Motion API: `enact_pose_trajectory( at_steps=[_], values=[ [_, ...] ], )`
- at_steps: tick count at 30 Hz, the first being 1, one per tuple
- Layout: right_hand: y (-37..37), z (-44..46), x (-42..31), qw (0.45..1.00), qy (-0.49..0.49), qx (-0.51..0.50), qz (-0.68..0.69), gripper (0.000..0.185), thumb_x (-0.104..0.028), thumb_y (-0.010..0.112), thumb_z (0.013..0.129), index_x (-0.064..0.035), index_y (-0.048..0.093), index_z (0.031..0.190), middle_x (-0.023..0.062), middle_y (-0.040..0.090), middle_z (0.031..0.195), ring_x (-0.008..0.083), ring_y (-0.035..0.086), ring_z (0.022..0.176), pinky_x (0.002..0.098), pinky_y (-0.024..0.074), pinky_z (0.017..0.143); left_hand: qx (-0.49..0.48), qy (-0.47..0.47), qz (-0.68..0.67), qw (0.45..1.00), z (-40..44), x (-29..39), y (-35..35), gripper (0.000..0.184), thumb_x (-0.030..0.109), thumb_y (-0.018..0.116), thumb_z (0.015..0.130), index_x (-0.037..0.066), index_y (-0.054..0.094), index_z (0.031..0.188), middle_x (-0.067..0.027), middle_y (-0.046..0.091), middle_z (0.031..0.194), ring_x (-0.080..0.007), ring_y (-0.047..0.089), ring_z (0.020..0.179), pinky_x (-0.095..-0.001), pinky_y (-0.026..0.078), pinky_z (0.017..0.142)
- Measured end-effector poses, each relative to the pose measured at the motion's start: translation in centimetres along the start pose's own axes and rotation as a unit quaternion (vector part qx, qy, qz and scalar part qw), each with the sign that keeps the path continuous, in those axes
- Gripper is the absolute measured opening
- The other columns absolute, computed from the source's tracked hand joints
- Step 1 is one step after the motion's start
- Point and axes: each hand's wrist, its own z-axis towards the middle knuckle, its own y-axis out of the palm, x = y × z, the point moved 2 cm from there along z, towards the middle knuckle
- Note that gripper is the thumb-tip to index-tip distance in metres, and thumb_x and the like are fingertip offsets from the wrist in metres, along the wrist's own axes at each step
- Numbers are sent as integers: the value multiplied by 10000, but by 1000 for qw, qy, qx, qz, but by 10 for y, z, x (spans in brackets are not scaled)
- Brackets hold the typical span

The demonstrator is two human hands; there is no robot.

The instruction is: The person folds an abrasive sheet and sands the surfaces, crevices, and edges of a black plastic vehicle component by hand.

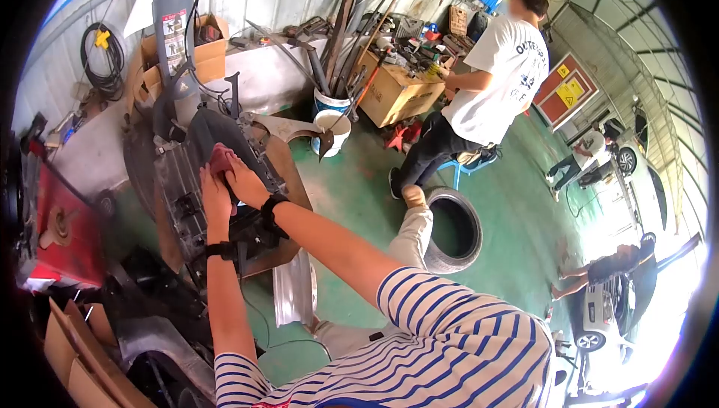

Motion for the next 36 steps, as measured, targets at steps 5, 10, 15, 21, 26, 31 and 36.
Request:
enact_pose_trajectory(
  at_steps=[5,10,15,21,26,31,36],
  values=[
    [-7,5,-4,1000,-1,-7,-18,501,-205,429,940,43,360,1370,335,444,1314,457,451,1205,455,396,1006,23,9,4,1000,3,14,3,448,185,357,988,-43,395,1372,-273,358,1437,-385,317,1357,-425,269,1114],
    [5,1,-4,998,-52,-5,-35,510,-187,424,938,122,338,1335,350,429,1299,480,407,1228,458,349,1052,29,-9,-41,999,-5,10,-5,446,199,350,992,-39,409,1364,-277,373,1425,-389,332,1346,-431,281,1105],
    [2,-2,-8,999,-37,0,21,514,-184,428,933,127,357,1336,352,417,1334,465,381,1274,450,304,1091,24,-7,-34,999,-2,3,-2,466,227,337,996,-26,385,1384,-262,342,1453,-377,301,1369,-436,272,1112],
    [-17,5,-6,993,11,-86,-76,386,-166,449,920,91,507,1201,340,475,1277,458,459,1208,462,392,1018,-22,24,13,999,8,13,10,465,238,310,1007,-10,376,1395,-235,323,1476,-359,248,1400,-455,212,1135],
    [-16,-4,16,975,-119,-113,-151,309,-186,438,918,34,596,1067,335,510,1237,473,516,1137,451,461,957,-23,58,20,998,9,16,8,471,244,303,1011,-13,363,1401,-218,314,1487,-357,254,1400,-464,216,1132],
    [-7,-5,13,989,-105,-28,-95,315,-182,433,910,46,585,1067,332,495,1257,471,524,1125,462,462,952,-15,56,5,998,4,16,2,470,248,310,1012,-12,369,1398,-238,327,1472,-361,278,1389,-461,234,1125],
    [-3,-4,24,967,-163,-37,-194,257,-144,487,877,18,568,1059,244,552,1167,401,583,1011,442,525,809,-11,61,44,997,6,16,8,467,249,317,1009,-22,381,1383,-250,339,1459,-369,294,1376,-451,252,1119]
  ],
)
